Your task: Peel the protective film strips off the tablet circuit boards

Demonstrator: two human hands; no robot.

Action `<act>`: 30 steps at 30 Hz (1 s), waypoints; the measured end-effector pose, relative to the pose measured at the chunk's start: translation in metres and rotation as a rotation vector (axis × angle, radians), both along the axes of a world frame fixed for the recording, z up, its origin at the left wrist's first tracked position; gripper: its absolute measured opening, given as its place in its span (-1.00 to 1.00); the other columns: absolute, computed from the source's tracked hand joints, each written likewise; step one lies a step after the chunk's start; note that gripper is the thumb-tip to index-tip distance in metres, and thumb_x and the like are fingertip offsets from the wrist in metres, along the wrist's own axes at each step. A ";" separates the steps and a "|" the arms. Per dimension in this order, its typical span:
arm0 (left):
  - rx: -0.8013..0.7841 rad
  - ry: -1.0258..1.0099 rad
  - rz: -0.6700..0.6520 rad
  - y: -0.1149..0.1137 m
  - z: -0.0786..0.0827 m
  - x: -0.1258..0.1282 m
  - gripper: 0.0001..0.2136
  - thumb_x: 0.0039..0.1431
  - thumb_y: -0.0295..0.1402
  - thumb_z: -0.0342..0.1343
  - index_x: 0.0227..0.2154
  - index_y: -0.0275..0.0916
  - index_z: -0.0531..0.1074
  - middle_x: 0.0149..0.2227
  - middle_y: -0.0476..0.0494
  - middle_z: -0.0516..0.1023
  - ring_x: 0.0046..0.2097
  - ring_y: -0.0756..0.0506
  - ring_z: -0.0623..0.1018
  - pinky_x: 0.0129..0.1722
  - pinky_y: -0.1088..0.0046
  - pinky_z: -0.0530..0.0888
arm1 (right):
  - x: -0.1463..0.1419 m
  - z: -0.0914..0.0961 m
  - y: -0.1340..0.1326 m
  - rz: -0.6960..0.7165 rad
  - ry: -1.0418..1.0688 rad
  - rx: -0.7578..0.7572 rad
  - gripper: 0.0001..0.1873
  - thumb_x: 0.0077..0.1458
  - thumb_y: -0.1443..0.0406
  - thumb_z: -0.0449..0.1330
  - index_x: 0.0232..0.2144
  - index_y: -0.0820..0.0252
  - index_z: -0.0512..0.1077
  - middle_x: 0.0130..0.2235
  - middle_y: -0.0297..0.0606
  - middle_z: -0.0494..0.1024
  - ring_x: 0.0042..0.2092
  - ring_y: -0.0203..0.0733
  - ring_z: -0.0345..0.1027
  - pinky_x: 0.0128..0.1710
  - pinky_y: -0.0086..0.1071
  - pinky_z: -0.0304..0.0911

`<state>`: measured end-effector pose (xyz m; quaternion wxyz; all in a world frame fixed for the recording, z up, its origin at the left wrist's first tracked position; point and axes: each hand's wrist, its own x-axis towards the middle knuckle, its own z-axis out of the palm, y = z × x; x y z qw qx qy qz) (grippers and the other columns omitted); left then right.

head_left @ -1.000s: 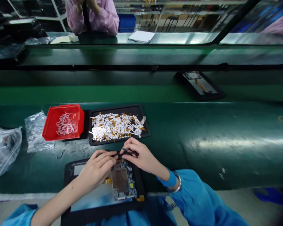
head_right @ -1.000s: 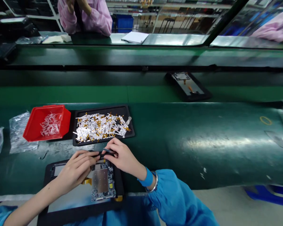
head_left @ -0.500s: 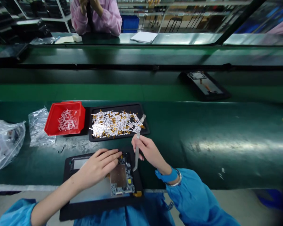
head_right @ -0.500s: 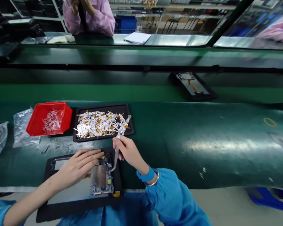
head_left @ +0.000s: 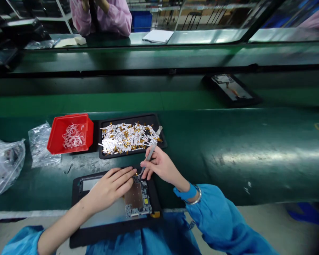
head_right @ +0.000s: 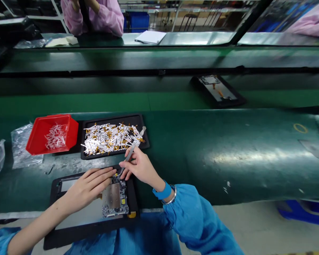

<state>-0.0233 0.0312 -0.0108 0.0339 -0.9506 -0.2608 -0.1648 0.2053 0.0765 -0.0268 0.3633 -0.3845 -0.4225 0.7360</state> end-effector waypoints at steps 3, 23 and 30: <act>-0.024 -0.008 -0.011 0.000 0.002 0.001 -0.70 0.45 -0.51 -0.22 -0.09 -0.34 0.45 0.10 -0.26 0.49 0.17 -0.19 0.40 0.07 0.24 0.32 | -0.001 0.000 0.000 -0.025 0.005 -0.019 -0.45 -0.05 0.14 0.42 -0.30 0.09 0.09 -0.48 -0.53 0.46 -0.56 -0.15 0.54 -0.66 -0.49 0.42; -0.019 -0.023 -0.015 0.001 0.008 0.000 -0.71 0.44 -0.52 -0.18 0.00 -0.34 0.43 -0.04 -0.21 0.56 0.05 -0.14 0.46 0.04 0.29 0.34 | 0.001 -0.002 -0.001 -0.030 0.039 0.005 -0.52 0.03 0.16 0.37 -0.31 0.09 0.09 -0.48 -0.48 0.52 -0.55 -0.15 0.55 -0.64 -0.48 0.45; -0.049 -0.014 -0.019 0.002 0.007 0.000 -0.71 0.45 -0.49 -0.18 0.03 -0.36 0.42 0.01 -0.22 0.55 0.08 -0.16 0.44 0.07 0.28 0.31 | 0.001 -0.001 -0.003 -0.028 0.012 0.024 -0.55 0.06 0.16 0.34 -0.30 0.09 0.09 -0.47 -0.48 0.50 -0.55 -0.18 0.55 -0.65 -0.51 0.43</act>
